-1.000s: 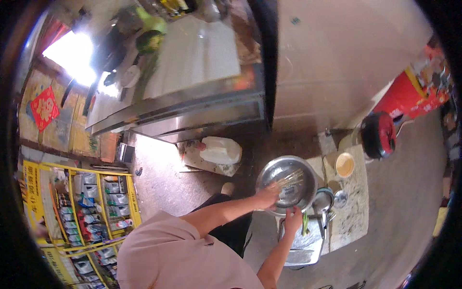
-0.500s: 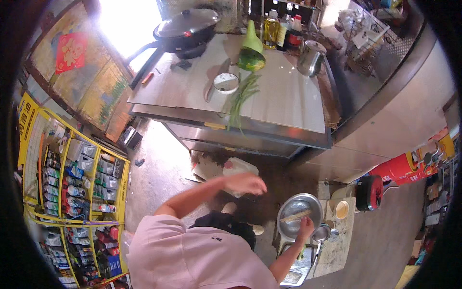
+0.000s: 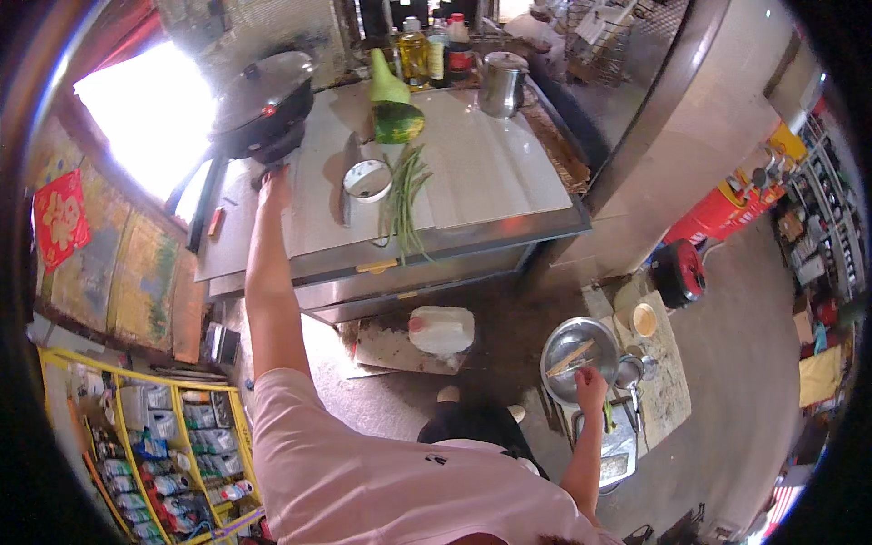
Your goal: The person fills a metal basin with water at an outdoor sink, then carries it inside. They wash chopsticks, a grater, a ladle, and a small bowl using a steel wool scrubber in the basin and place the cleaned items on a nearby table.
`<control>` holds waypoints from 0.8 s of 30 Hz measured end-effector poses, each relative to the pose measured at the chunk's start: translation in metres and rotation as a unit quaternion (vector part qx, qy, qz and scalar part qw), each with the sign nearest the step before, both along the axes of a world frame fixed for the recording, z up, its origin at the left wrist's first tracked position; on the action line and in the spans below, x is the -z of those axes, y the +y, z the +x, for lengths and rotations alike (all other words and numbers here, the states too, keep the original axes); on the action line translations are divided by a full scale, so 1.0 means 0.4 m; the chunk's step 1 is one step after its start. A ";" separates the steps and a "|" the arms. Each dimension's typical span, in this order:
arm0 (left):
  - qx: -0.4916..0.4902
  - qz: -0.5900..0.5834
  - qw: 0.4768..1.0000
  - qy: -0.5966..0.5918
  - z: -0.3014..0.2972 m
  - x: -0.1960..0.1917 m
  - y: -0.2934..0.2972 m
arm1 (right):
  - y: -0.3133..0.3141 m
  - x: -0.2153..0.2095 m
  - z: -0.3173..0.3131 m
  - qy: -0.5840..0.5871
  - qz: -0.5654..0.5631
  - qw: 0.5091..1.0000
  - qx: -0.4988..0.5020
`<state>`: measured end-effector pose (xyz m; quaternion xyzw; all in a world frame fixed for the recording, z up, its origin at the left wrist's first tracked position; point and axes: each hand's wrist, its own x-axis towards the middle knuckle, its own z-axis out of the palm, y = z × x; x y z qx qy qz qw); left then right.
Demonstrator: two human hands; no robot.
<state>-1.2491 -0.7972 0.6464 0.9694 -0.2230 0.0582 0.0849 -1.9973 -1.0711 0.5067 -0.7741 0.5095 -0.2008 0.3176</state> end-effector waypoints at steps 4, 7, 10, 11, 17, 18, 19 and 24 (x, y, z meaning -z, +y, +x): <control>-0.030 0.083 0.988 -0.124 -0.002 -0.009 -0.001 | 0.042 -0.006 -0.045 -0.006 0.000 1.000 0.009; -0.012 0.042 0.987 -0.156 -0.047 -0.055 0.008 | 0.049 0.017 -0.083 -0.083 0.079 0.992 0.059; 0.011 -0.061 0.975 -0.212 -0.180 -0.142 0.036 | 0.074 -0.056 -0.037 -0.049 0.058 0.995 0.062; 0.025 -0.095 0.978 -0.186 -0.237 -0.152 0.042 | 0.076 -0.071 -0.030 -0.041 0.056 0.996 0.059; 0.198 -0.315 0.919 0.132 -0.696 -0.186 0.043 | 0.146 -0.222 0.202 -0.117 0.102 0.987 -0.047; 0.254 -0.300 0.905 0.163 -0.761 -0.162 0.015 | 0.173 -0.281 0.252 -0.102 0.148 0.982 -0.060; 0.305 -0.329 0.878 0.171 -0.826 -0.117 -0.017 | 0.188 -0.283 0.286 -0.159 0.140 0.967 -0.141; 0.364 -0.381 0.683 0.506 -1.085 0.030 -0.220 | 0.249 -0.223 0.359 -0.355 0.284 0.845 -0.282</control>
